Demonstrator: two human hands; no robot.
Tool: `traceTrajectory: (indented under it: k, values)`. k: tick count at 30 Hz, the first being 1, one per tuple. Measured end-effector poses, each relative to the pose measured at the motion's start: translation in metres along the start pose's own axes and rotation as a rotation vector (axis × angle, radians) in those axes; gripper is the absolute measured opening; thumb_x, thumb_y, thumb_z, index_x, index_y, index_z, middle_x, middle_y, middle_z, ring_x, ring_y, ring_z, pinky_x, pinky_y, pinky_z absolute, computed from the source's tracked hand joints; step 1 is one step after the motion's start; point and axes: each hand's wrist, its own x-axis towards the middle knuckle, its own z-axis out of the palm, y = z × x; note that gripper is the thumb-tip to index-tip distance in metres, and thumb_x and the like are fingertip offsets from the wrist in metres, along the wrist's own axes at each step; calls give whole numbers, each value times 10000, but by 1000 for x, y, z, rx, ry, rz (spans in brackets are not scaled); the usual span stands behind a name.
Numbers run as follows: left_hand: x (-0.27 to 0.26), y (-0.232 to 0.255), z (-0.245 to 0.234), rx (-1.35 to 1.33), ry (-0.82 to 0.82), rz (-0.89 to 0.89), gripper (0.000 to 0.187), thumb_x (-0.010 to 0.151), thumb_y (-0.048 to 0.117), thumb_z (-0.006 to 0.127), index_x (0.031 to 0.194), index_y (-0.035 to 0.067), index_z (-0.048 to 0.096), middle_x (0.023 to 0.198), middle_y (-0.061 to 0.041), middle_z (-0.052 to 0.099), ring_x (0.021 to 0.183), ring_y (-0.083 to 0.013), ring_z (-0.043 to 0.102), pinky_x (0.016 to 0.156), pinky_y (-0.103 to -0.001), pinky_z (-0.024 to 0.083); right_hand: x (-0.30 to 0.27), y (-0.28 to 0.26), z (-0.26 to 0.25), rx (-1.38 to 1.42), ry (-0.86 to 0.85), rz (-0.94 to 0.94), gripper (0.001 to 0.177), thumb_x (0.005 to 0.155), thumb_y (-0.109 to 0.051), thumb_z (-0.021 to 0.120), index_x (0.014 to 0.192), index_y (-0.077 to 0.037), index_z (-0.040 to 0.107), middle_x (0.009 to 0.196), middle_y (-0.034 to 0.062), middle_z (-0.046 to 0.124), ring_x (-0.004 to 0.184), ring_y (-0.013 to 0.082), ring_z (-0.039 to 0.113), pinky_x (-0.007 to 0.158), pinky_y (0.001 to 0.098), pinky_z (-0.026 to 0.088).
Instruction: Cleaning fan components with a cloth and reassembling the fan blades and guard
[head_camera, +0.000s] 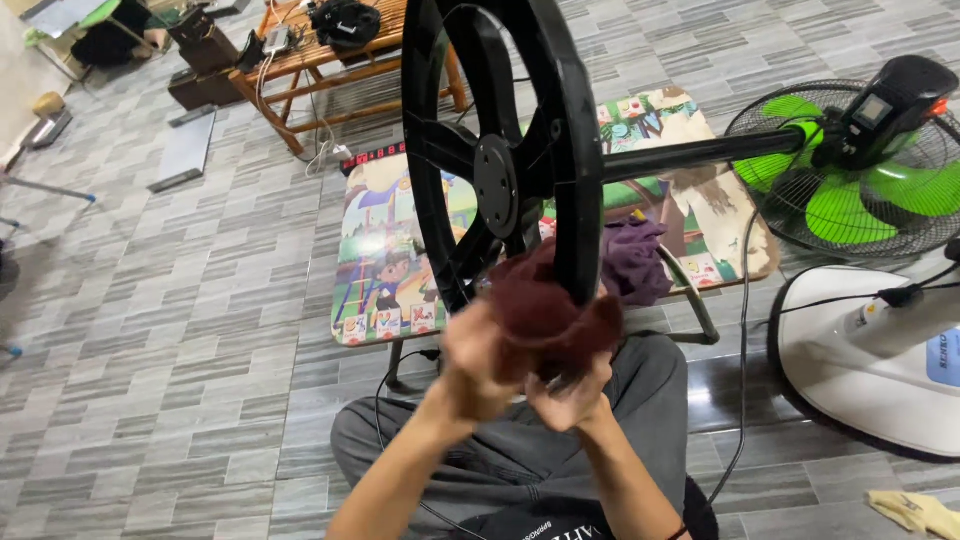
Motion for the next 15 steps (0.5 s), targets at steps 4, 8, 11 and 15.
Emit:
traceTrajectory:
  k: [4, 8, 11, 15]
  values:
    - [-120, -163, -47, -235, 477, -512, 699, 1117, 462, 165, 1212, -98, 572, 959, -45, 611, 916, -89, 565, 938, -175, 484, -8, -5, -6, -48, -53, 70, 1142, 703, -346, 748, 1615, 47, 184, 1594, 365, 216, 1393, 478, 397, 1075, 547, 427]
    - [29, -52, -141, -114, 1007, -614, 315, 1057, 239, 469, 1174, -40, 554, 1058, -68, 538, 951, -202, 498, 928, -347, 483, 0, -17, 1, 167, -51, 137, 1150, 716, -264, 790, 1635, -32, 138, 1605, 291, 195, 1227, 500, 551, 927, 531, 563]
    - [3, -102, -215, -227, 845, -139, 233, 1167, 87, 492, 1392, 146, 499, 1365, -17, 576, 1248, -172, 576, 1142, -340, 472, 3, -34, 3, 83, -125, 334, 989, 812, -246, 644, 1651, -85, 147, 1520, 219, 386, 1168, 329, 618, 973, 440, 557]
    - [-16, -162, -275, -669, 714, -292, 319, 1090, 320, 526, 1354, 165, 616, 1303, 2, 670, 1209, -137, 628, 1133, -316, 485, 1, -34, 9, 66, -79, 405, 1040, 773, -290, 686, 1658, -108, 173, 1365, 223, 549, 1103, 306, 620, 984, 418, 544]
